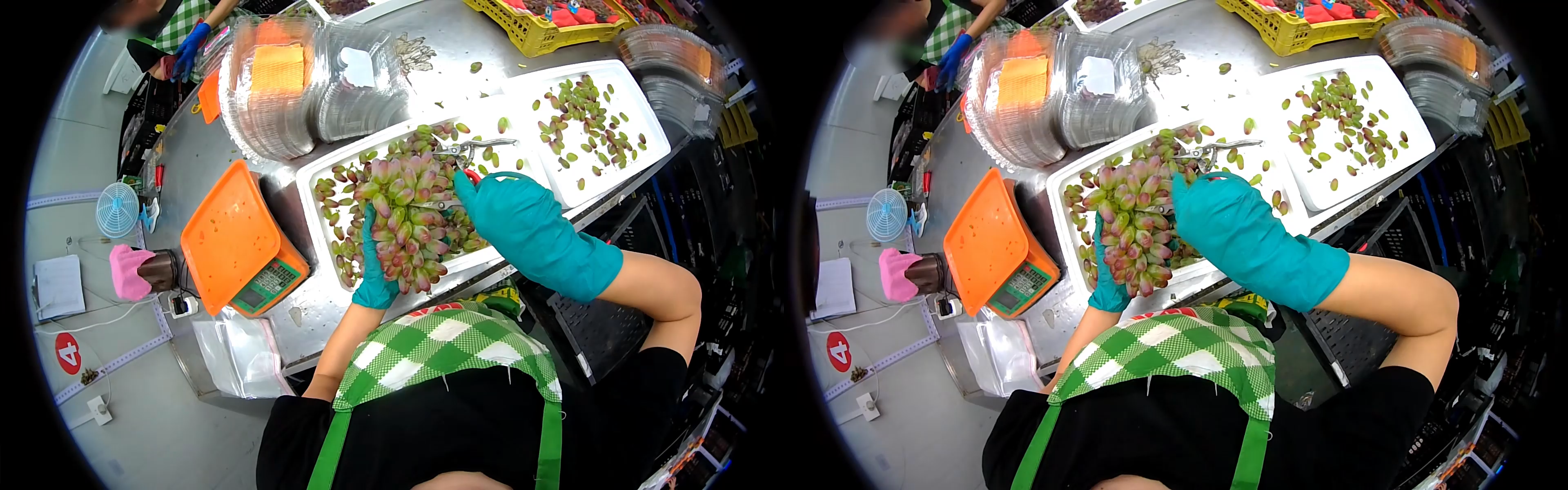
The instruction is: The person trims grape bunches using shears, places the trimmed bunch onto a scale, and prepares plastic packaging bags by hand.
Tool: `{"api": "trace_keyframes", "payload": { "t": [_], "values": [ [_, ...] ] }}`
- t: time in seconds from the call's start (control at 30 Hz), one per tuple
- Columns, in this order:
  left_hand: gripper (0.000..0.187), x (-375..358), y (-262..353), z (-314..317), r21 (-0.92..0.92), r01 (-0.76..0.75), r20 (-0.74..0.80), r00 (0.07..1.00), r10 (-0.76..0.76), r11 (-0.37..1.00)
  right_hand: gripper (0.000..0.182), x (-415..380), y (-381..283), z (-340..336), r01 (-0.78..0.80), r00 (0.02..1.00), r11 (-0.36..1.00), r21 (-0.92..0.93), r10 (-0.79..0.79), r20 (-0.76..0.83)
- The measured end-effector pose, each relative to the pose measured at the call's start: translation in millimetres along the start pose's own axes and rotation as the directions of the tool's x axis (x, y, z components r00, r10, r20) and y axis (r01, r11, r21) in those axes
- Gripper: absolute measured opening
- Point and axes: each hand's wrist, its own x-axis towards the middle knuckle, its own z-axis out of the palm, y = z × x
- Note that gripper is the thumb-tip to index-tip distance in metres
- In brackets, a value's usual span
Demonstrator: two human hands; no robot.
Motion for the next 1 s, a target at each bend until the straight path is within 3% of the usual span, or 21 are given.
{"api": "trace_keyframes", "payload": {
  "t": [0.1, 0.2, 0.3, 0.4, 0.6, 0.7, 0.8, 0.9, 1.0],
  "values": [
    [0.069, 2.8, -0.1, -8.3, -0.162, 0.056, 0.074, 0.996, -0.045, 0.985, 0.045, -3.6, -4.2, 0.1, -0.04, 0.996, 0.989, -0.144, 0.051, 0.078],
    [0.069, 2.7, -1.1, -8.3, -0.147, 0.022, 0.065, 0.998, -0.013, 0.989, 0.043, -5.7, -5.2, -0.9, -0.042, 0.997, 0.971, -0.237, 0.057, 0.056],
    [0.069, 5.7, -2.1, -9.3, -0.068, 0.003, 0.059, 0.998, 0.001, 0.998, 0.038, -3.2, -5.1, 3.5, -0.058, 0.997, 0.991, -0.117, 0.064, 0.047],
    [0.069, 6.3, -1.4, -2.0, -0.161, 0.018, 0.042, 0.999, -0.011, 0.987, 0.039, -2.3, -8.1, 4.9, -0.081, 0.993, 0.986, -0.147, 0.092, 0.071],
    [0.07, 1.0, -2.8, 0.5, -0.011, -0.01, 0.018, 1.0, 0.01, 1.0, 0.036, -1.0, -7.2, 4.3, -0.084, 0.996, 0.996, -0.018, 0.085, 0.037],
    [0.07, 2.1, -0.9, -5.6, -0.009, 0.021, 0.086, 0.996, -0.02, 1.0, 0.037, -3.9, 0.0, 3.5, -0.083, 0.991, 0.995, 0.05, 0.077, 0.111],
    [0.069, 3.1, 1.0, -2.4, -0.093, 0.012, 0.053, 0.999, -0.007, 0.996, 0.033, -10.7, 7.6, -5.9, -0.112, 0.988, 0.983, 0.147, 0.095, 0.118],
    [0.066, 8.1, 4.3, -15.4, -0.085, -0.049, 0.099, 0.993, 0.057, 0.995, 0.031, -15.6, 19.5, -19.5, -0.076, 0.996, 0.906, 0.416, 0.046, 0.083],
    [0.064, 6.2, 4.1, -13.2, -0.036, -0.133, 0.035, 0.99, 0.134, 0.99, 0.03, -12.3, 21.9, -25.7, -0.048, 0.997, 0.926, 0.374, 0.025, 0.068]
  ]
}}
